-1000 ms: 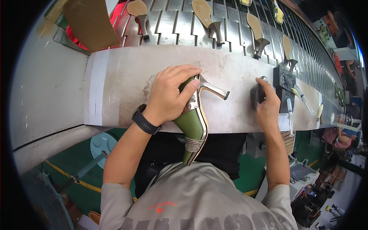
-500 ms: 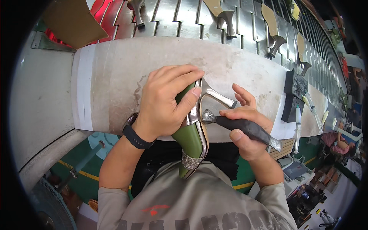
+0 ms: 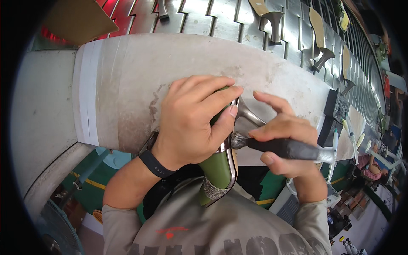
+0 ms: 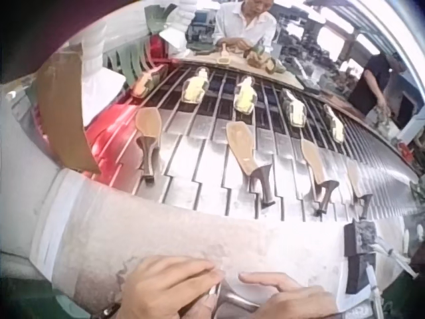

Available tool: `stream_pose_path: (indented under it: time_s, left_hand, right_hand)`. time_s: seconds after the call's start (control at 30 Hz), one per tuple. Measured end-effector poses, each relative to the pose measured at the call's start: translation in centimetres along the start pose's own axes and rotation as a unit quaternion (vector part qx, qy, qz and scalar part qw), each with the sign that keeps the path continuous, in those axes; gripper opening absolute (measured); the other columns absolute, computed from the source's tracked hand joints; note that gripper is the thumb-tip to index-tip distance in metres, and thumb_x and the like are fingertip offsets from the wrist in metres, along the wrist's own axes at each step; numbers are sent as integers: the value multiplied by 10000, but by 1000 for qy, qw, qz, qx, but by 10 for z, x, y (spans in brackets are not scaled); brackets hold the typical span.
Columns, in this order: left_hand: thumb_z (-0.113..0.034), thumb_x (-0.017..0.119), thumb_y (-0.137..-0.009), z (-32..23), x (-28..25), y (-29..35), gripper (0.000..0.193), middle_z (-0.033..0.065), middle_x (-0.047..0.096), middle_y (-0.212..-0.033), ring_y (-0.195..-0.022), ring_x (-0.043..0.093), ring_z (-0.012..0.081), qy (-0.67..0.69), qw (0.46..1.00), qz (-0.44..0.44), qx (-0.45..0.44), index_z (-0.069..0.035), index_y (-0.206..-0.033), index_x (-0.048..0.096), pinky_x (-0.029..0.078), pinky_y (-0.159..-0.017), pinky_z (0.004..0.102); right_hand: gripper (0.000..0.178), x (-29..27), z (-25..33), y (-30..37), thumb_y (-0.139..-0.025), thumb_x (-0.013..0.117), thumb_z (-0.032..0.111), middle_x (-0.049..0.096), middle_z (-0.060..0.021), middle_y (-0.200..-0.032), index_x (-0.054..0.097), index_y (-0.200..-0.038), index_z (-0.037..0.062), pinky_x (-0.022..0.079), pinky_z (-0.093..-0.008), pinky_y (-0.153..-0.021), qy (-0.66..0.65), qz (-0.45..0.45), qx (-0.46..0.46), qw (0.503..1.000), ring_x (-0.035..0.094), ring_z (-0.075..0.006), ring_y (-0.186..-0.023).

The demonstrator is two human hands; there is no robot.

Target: The person uses a hammer to secure the edges of a green high-heeled shoe upper and then aligns and presses a matching sole component onto the bottom of the shoe.

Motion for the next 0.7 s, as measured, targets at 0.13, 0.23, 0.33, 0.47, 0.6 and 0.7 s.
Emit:
stream_pose_path:
  time_s: [0.13, 0.23, 0.33, 0.47, 0.6, 0.7]
  left_hand:
    - [-111, 664, -910, 6, -3, 3, 296, 156, 741, -1221, -1113, 688, 347, -5, 1000, -6, -1, -27, -1176, 763, 488, -999, 440]
    - [-121, 661, -920, 8, -3, 5, 295, 159, 743, -1228, -1105, 690, 348, 6, 1000, -1, -5, -29, -1181, 764, 489, -1003, 440]
    - [-134, 685, -910, 6, -2, 2, 283, 144, 751, -1203, -1092, 693, 330, 21, 1000, -10, 6, -38, -1163, 771, 490, -985, 430]
    - [-141, 714, -893, 11, -5, 3, 271, 132, 759, -1172, -1078, 693, 318, 32, 999, -25, 8, -44, -1138, 778, 487, -964, 429]
    - [-140, 720, -885, 12, -7, 5, 275, 132, 758, -1165, -1081, 692, 316, 31, 999, -28, 7, -40, -1133, 779, 487, -958, 433]
    - [-124, 669, -912, 12, -7, 5, 304, 165, 742, -1235, -1137, 685, 349, 20, 1000, 3, -2, -28, -1184, 764, 482, -1020, 435]
  right_hand:
    - [269, 6, 23, -21, -723, 863, 174, 778, -104, -852, 787, -930, 18, 493, -525, -1090, 74, 49, 8, 996, 731, -379, -1106]
    - [244, 11, 8, 5, -750, 852, 113, 780, -90, -852, 785, -968, 24, 502, -498, -1094, 48, -1, 12, 999, 749, -289, -1035]
    - [287, 9, -5, 34, -775, 825, 106, 804, -115, -948, 775, -1040, 6, 411, -549, -1167, -14, -113, -7, 993, 732, -275, -1054]
    - [306, 14, -16, 38, -787, 821, 114, 802, -128, -962, 769, -1069, 6, 400, -546, -1178, -48, -165, -2, 985, 739, -263, -997]
    - [303, 16, -13, 30, -792, 814, 111, 803, -136, -978, 766, -1071, 5, 395, -554, -1178, -48, -137, -26, 989, 745, -257, -971]
    - [299, 14, -12, 26, -785, 819, 113, 804, -142, -975, 761, -1059, 8, 403, -560, -1170, -37, -123, -35, 991, 749, -264, -981]
Point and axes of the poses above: each hand's wrist, its own y-axis away from the middle knuckle, its own x-axis out of the palm, z = x × y, the point moved 7 cm from there along -y, towards the middle knuckle
